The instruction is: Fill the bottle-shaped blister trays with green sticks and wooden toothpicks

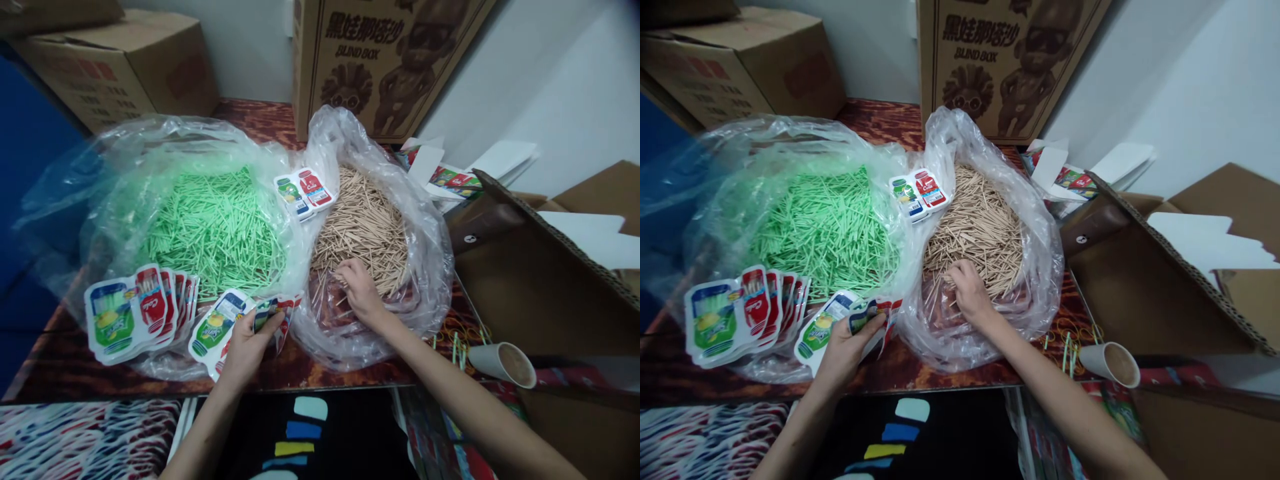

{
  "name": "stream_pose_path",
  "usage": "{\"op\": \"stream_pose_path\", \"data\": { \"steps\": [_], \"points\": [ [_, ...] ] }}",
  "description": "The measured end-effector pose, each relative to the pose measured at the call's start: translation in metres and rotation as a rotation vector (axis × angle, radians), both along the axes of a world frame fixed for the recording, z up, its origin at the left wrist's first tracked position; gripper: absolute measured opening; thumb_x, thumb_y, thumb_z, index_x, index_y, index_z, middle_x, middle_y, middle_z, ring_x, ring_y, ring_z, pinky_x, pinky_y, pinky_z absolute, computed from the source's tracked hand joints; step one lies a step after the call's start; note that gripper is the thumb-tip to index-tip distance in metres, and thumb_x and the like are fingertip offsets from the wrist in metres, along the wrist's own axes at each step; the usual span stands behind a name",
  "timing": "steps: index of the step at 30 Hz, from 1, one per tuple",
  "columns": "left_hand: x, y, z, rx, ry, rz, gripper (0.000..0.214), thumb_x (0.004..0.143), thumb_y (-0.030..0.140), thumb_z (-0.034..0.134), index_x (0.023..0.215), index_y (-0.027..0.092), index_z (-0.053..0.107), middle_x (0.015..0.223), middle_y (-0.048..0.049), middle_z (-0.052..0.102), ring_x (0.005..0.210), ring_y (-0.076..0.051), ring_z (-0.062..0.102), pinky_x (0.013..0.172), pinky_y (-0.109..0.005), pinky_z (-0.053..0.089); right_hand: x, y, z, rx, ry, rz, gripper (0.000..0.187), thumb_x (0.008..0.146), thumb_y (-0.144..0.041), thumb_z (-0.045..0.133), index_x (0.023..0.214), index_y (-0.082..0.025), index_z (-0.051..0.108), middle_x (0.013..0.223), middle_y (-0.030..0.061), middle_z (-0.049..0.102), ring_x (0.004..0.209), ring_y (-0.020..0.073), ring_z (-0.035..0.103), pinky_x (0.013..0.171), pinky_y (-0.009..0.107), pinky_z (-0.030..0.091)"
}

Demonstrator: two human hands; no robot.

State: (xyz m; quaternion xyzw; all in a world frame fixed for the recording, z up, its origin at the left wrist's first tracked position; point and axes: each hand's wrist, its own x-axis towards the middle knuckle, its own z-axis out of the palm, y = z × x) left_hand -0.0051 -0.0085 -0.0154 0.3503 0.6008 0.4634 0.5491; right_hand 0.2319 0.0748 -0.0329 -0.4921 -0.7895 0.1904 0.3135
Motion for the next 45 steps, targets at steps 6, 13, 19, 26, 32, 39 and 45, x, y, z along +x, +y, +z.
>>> {"op": "stream_pose_path", "data": {
  "steps": [6, 13, 19, 26, 32, 39, 45],
  "points": [
    [0.004, 0.001, 0.004, 0.022, 0.029, -0.02, 0.024, 0.068, 0.037, 0.074, 0.077, 0.016, 0.072, 0.07, -0.0015, 0.07, 0.07, -0.019, 0.064, 0.064, -0.027, 0.05, -0.027, -0.029, 0.004, -0.512, 0.866, -0.205, 0.013, 0.086, -0.035, 0.055, 0.087, -0.021, 0.055, 0.071, 0.0006, 0.066, 0.07, 0.0174, 0.061, 0.07, 0.03, 0.047],
    [0.009, -0.001, 0.001, 0.128, 0.093, -0.122, 0.019, 0.075, 0.035, 0.069, 0.08, 0.017, 0.072, 0.078, -0.0028, 0.072, 0.076, -0.02, 0.064, 0.073, -0.029, 0.05, -0.038, -0.054, -0.011, -0.501, 0.76, -0.246, 0.014, 0.083, -0.035, 0.06, 0.083, -0.021, 0.062, 0.072, 0.0011, 0.068, 0.072, 0.0176, 0.063, 0.07, 0.029, 0.049],
    [0.013, -0.003, 0.0, 0.253, 0.225, -0.196, 0.016, 0.078, 0.032, 0.066, 0.087, 0.02, 0.072, 0.085, -0.0023, 0.071, 0.08, -0.019, 0.063, 0.077, -0.028, 0.047, -0.039, -0.038, 0.04, -0.673, 1.241, -0.149, 0.018, 0.084, -0.04, 0.062, 0.084, -0.023, 0.058, 0.081, 0.001, 0.072, 0.085, 0.0199, 0.069, 0.087, 0.039, 0.051],
    [0.019, -0.004, 0.0, 0.246, 0.222, -0.254, 0.016, 0.078, 0.033, 0.066, 0.077, 0.018, 0.07, 0.074, -0.0012, 0.065, 0.071, -0.018, 0.058, 0.069, -0.027, 0.046, -0.058, -0.03, 0.066, -0.891, 1.383, 0.015, 0.016, 0.085, -0.041, 0.061, 0.084, -0.025, 0.058, 0.092, -0.0004, 0.075, 0.104, 0.0231, 0.066, 0.101, 0.048, 0.044],
    [0.02, -0.005, -0.007, 0.218, 0.172, -0.224, 0.016, 0.078, 0.032, 0.065, 0.083, 0.018, 0.071, 0.081, -0.003, 0.069, 0.076, -0.02, 0.06, 0.076, -0.03, 0.046, -0.067, -0.042, 0.065, -0.883, 1.231, -0.082, 0.02, 0.082, -0.039, 0.064, 0.078, -0.02, 0.058, 0.085, 0.0052, 0.076, 0.091, 0.0237, 0.069, 0.094, 0.044, 0.048],
    [0.02, -0.006, -0.01, 0.194, 0.146, -0.229, 0.016, 0.077, 0.031, 0.066, 0.084, 0.018, 0.071, 0.08, -0.0027, 0.071, 0.074, -0.019, 0.061, 0.073, -0.029, 0.047, -0.065, -0.046, 0.068, -0.854, 1.251, -0.114, 0.019, 0.08, -0.038, 0.066, 0.08, -0.021, 0.057, 0.081, 0.0032, 0.075, 0.084, 0.0228, 0.071, 0.084, 0.039, 0.053],
    [0.021, -0.008, -0.007, 0.183, 0.126, -0.217, 0.016, 0.076, 0.033, 0.067, 0.082, 0.018, 0.071, 0.077, -0.002, 0.069, 0.073, -0.019, 0.06, 0.071, -0.028, 0.047, -0.061, -0.042, 0.056, -0.934, 1.354, -0.179, 0.019, 0.077, -0.035, 0.07, 0.078, -0.021, 0.058, 0.077, 0.0031, 0.074, 0.077, 0.0241, 0.072, 0.083, 0.043, 0.054]
  ]
}}
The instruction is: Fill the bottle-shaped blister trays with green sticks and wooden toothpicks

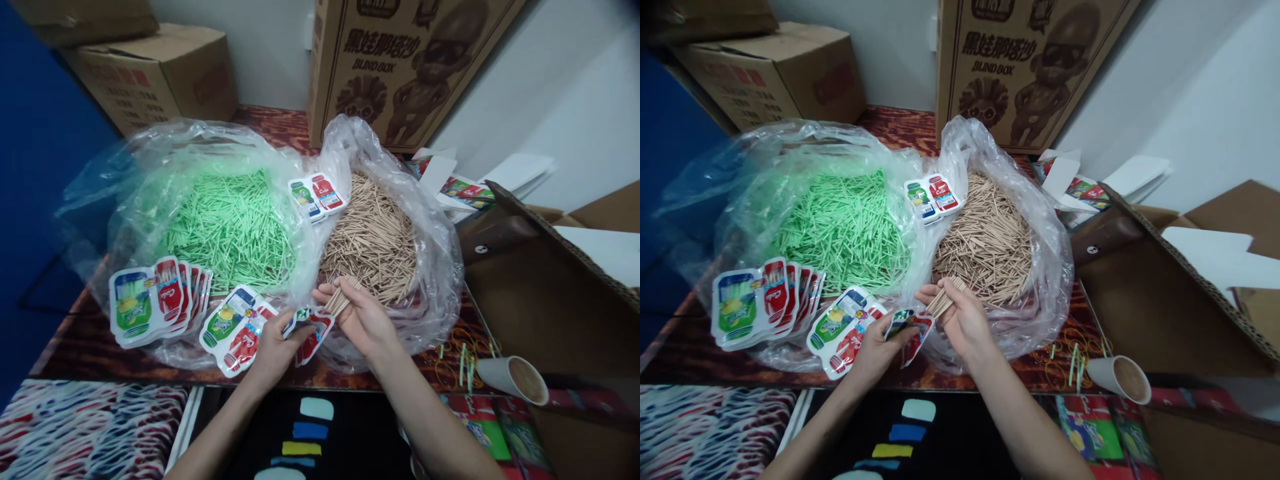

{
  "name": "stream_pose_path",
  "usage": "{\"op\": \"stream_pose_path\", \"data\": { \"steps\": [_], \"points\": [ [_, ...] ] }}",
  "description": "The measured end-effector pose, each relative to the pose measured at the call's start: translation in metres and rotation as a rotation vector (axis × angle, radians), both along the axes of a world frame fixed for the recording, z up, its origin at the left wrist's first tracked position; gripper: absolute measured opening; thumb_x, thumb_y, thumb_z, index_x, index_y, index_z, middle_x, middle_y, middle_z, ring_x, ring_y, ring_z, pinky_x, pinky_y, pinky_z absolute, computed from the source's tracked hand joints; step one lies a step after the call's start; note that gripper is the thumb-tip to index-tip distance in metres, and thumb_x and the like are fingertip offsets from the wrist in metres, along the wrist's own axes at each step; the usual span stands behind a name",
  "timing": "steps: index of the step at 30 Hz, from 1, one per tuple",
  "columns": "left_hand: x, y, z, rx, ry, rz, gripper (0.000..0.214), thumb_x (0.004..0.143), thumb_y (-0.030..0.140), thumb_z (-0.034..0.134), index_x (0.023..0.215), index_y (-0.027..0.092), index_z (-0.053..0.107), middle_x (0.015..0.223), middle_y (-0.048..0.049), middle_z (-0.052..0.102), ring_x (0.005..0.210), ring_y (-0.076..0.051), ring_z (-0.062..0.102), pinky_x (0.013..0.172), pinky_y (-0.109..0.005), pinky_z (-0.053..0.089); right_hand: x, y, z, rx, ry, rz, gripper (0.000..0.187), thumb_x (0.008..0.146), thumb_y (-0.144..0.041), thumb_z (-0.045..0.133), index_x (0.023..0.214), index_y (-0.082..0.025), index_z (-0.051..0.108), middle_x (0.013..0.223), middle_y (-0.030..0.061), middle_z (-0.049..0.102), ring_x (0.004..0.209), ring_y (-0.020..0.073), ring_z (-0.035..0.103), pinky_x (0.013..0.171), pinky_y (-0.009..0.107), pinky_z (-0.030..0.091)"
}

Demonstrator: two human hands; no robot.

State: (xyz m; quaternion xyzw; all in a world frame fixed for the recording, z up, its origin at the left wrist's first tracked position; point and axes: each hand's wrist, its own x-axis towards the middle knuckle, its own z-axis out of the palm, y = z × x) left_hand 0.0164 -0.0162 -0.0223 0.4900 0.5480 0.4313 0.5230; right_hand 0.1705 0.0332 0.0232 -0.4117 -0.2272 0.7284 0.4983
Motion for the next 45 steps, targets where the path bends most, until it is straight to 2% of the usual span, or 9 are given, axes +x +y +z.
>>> {"op": "stream_pose_path", "data": {
  "steps": [5, 8, 13, 16, 20, 25, 28, 38, 45],
  "points": [
    [0.001, 0.0, -0.002, 0.01, 0.014, -0.004, 0.017, 0.075, 0.032, 0.067, 0.081, 0.017, 0.071, 0.075, -0.0018, 0.07, 0.069, -0.018, 0.06, 0.069, -0.028, 0.048, -0.006, -0.009, 0.003, 0.14, -0.195, -0.034, 0.021, 0.081, -0.04, 0.065, 0.081, -0.02, 0.057, 0.079, 0.0038, 0.074, 0.079, 0.0216, 0.07, 0.081, 0.038, 0.053],
    [0.002, 0.001, -0.002, 0.007, -0.007, 0.006, 0.018, 0.074, 0.032, 0.068, 0.084, 0.017, 0.072, 0.078, -0.0023, 0.071, 0.071, -0.019, 0.062, 0.069, -0.029, 0.049, -0.006, -0.014, 0.008, 0.272, -0.388, 0.132, 0.021, 0.084, -0.041, 0.061, 0.084, -0.019, 0.061, 0.095, 0.0055, 0.072, 0.09, 0.019, 0.065, 0.085, 0.033, 0.05],
    [0.001, 0.005, 0.004, -0.021, -0.047, 0.06, 0.018, 0.072, 0.031, 0.07, 0.083, 0.017, 0.072, 0.078, -0.0023, 0.072, 0.073, -0.019, 0.063, 0.071, -0.028, 0.05, 0.002, -0.02, 0.015, 0.371, -0.464, 0.186, 0.031, 0.086, -0.04, 0.06, 0.113, -0.026, 0.056, 0.115, 0.0055, 0.065, 0.111, 0.0206, 0.058, 0.093, 0.035, 0.047],
    [0.0, 0.007, 0.006, -0.032, -0.083, 0.072, 0.016, 0.073, 0.031, 0.07, 0.082, 0.017, 0.072, 0.079, -0.0021, 0.073, 0.073, -0.019, 0.064, 0.07, -0.028, 0.05, 0.007, -0.024, 0.014, 0.491, -0.654, 0.097, 0.02, 0.091, -0.035, 0.054, 0.107, -0.026, 0.06, 0.113, 0.006, 0.064, 0.109, 0.0211, 0.057, 0.095, 0.037, 0.044],
    [0.0, 0.008, 0.005, -0.04, -0.097, 0.086, 0.014, 0.075, 0.03, 0.069, 0.08, 0.018, 0.072, 0.079, -0.0008, 0.073, 0.074, -0.018, 0.064, 0.072, -0.027, 0.05, 0.01, -0.028, 0.014, 0.685, -0.943, 0.169, 0.02, 0.093, -0.029, 0.049, 0.089, -0.024, 0.068, 0.108, 0.0071, 0.064, 0.107, 0.0234, 0.056, 0.097, 0.04, 0.041],
    [0.003, 0.008, 0.01, -0.057, -0.146, 0.042, 0.015, 0.073, 0.031, 0.069, 0.077, 0.016, 0.071, 0.074, -0.0011, 0.07, 0.072, -0.018, 0.061, 0.07, -0.028, 0.049, 0.006, -0.029, 0.029, 0.85, -1.044, 0.146, 0.022, 0.093, -0.026, 0.05, 0.111, -0.028, 0.063, 0.122, 0.0079, 0.057, 0.117, 0.0247, 0.049, 0.102, 0.044, 0.037],
    [0.003, 0.008, 0.011, -0.044, -0.183, 0.021, 0.016, 0.071, 0.032, 0.069, 0.07, 0.015, 0.067, 0.067, 0.0004, 0.065, 0.07, -0.018, 0.058, 0.068, -0.027, 0.047, 0.0, -0.027, 0.035, 0.953, -1.109, 0.268, 0.02, 0.092, -0.027, 0.052, 0.107, -0.026, 0.065, 0.128, 0.0092, 0.053, 0.124, 0.0268, 0.043, 0.103, 0.048, 0.036],
    [0.0, 0.004, -0.006, -0.079, -0.298, -0.081, 0.021, 0.071, 0.034, 0.069, 0.071, 0.014, 0.065, 0.064, 0.0018, 0.057, 0.063, -0.014, 0.048, 0.063, -0.024, 0.041, -0.006, -0.018, 0.04, 0.996, -1.333, 0.611, 0.016, 0.092, -0.027, 0.052, 0.099, -0.02, 0.064, 0.128, 0.0115, 0.054, 0.13, 0.0292, 0.036, 0.105, 0.052, 0.033],
    [-0.019, -0.001, 0.007, -0.074, -0.215, -0.16, 0.024, 0.08, 0.036, 0.063, 0.085, 0.014, 0.069, 0.074, -0.0002, 0.061, 0.071, -0.015, 0.052, 0.067, -0.024, 0.042, -0.009, -0.018, 0.029, 0.918, -1.152, 0.623, 0.022, 0.094, -0.015, 0.041, 0.097, -0.021, 0.062, 0.093, 0.0067, 0.062, 0.089, 0.02, 0.058, 0.079, 0.035, 0.047]
  ]
}}
